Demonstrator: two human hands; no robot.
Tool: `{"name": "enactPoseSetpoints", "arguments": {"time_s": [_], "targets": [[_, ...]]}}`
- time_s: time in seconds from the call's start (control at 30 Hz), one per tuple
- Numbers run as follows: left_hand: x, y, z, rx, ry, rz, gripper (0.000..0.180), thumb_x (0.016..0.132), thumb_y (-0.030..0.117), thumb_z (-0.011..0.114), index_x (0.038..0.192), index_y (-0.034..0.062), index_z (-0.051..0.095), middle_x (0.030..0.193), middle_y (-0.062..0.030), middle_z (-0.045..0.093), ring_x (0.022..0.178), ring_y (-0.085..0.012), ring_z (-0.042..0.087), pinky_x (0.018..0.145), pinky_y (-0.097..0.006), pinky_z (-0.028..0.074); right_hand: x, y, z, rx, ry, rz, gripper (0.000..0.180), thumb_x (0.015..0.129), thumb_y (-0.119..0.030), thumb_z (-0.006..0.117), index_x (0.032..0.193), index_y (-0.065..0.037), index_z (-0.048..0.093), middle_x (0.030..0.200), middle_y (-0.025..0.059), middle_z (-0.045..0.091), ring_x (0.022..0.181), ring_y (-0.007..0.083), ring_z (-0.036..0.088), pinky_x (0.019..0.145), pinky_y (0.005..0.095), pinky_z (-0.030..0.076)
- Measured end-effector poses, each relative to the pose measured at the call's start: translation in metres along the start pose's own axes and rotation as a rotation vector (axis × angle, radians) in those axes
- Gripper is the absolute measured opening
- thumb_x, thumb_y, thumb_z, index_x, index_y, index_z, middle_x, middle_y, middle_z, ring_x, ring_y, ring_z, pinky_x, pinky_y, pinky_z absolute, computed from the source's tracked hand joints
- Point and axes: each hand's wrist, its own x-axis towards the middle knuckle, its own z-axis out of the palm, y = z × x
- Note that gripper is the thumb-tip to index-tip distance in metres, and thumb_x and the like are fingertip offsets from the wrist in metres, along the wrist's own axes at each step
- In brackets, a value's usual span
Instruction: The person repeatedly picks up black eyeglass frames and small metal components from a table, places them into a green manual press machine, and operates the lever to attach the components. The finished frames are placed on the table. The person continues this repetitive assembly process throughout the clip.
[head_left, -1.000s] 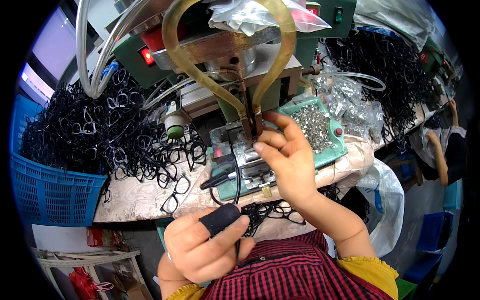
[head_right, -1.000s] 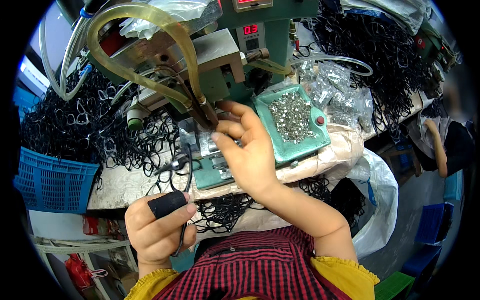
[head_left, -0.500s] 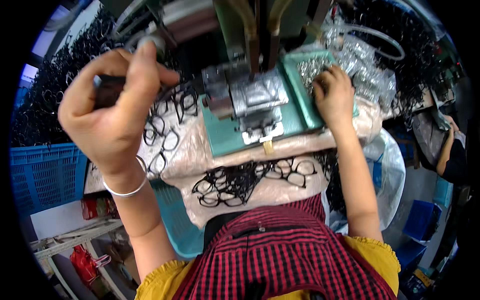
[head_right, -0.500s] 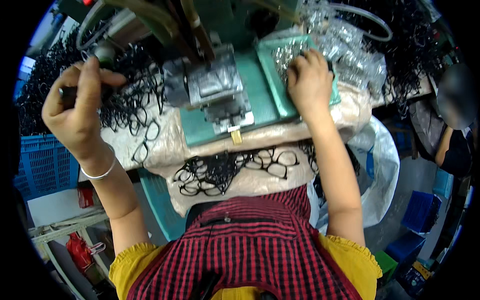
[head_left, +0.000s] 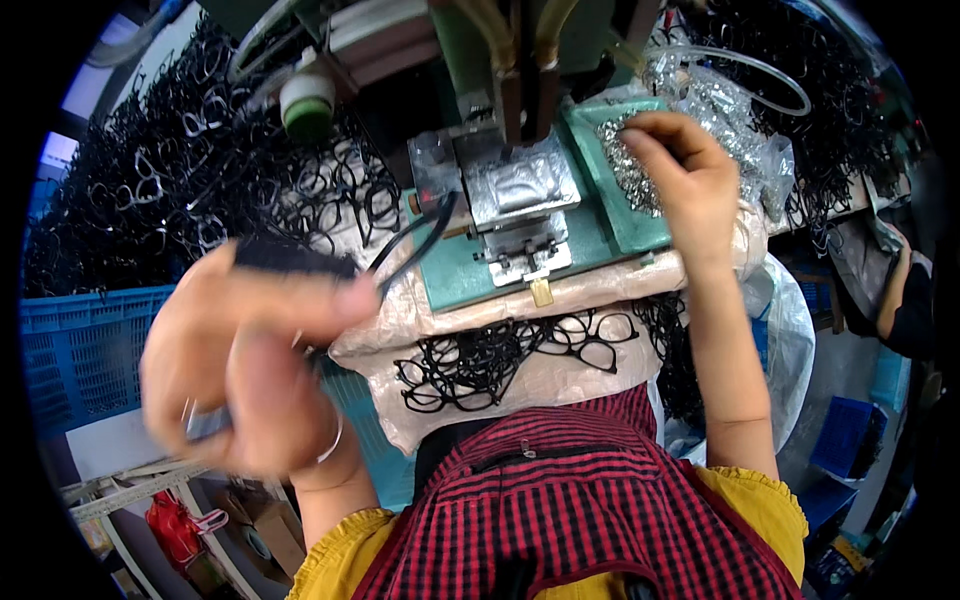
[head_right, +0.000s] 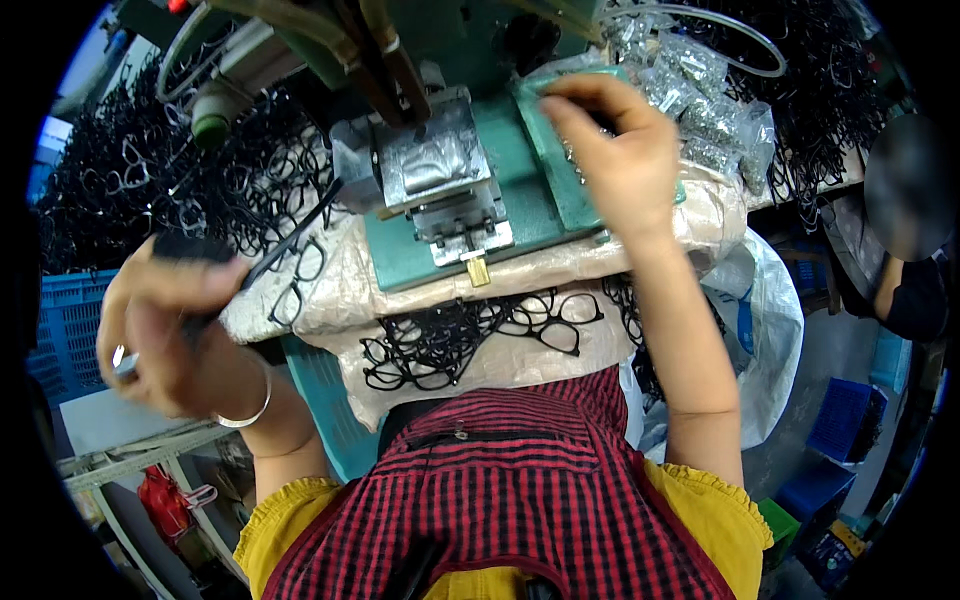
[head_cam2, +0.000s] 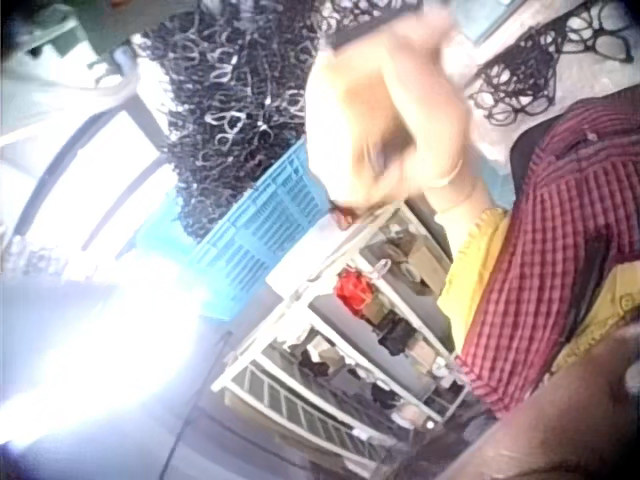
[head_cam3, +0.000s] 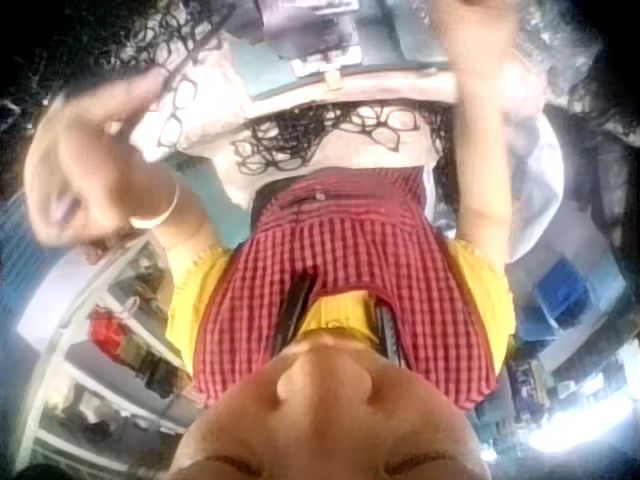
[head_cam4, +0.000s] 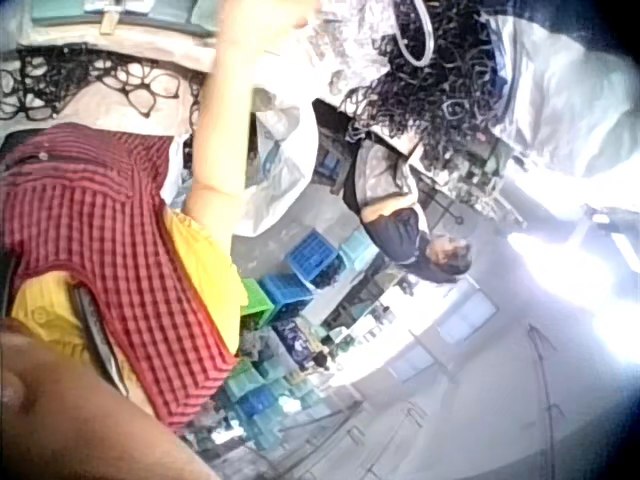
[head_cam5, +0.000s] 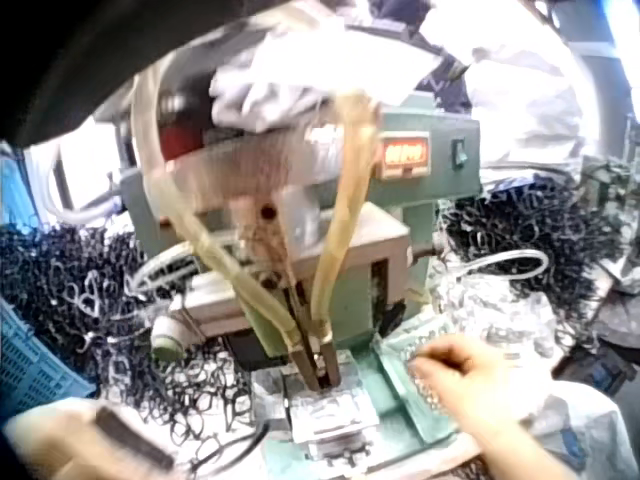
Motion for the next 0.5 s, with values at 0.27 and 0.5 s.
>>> {"name": "enactPoseSetpoints", "arguments": {"time_s": [0.27, 0.5], "targets": [[0.021, -0.016, 0.026, 0.006, 0.267, -0.057, 0.028, 0.088, 0.0, 0.058, 0.063, 0.0062, 0.048, 0.061, -0.0124, 0.068, 0.053, -0.0159, 0.064, 0.065, -0.028, 0.048, -0.024, -0.013, 0.071, 0.335, 0.071, -0.229, 0.026, 0.082, 0.001, 0.073, 0.102, -0.001, 0.058, 0.09, 0.0058, 0.066, 0.083, 0.0126, 0.065, 0.077, 0.0251, 0.05], [0.041, -0.027, 0.034, 0.061, 0.164, 0.029, 0.032, 0.084, -0.009, 0.066, 0.065, 0.0048, 0.043, 0.059, -0.011, 0.064, 0.056, -0.0168, 0.067, 0.051, -0.023, 0.046, -0.027, -0.025, 0.065, 0.434, -0.005, -0.1, 0.035, 0.085, 0.002, 0.071, 0.115, 0.0, 0.052, 0.101, 0.0079, 0.066, 0.091, 0.0122, 0.065, 0.084, 0.0238, 0.049]]}}
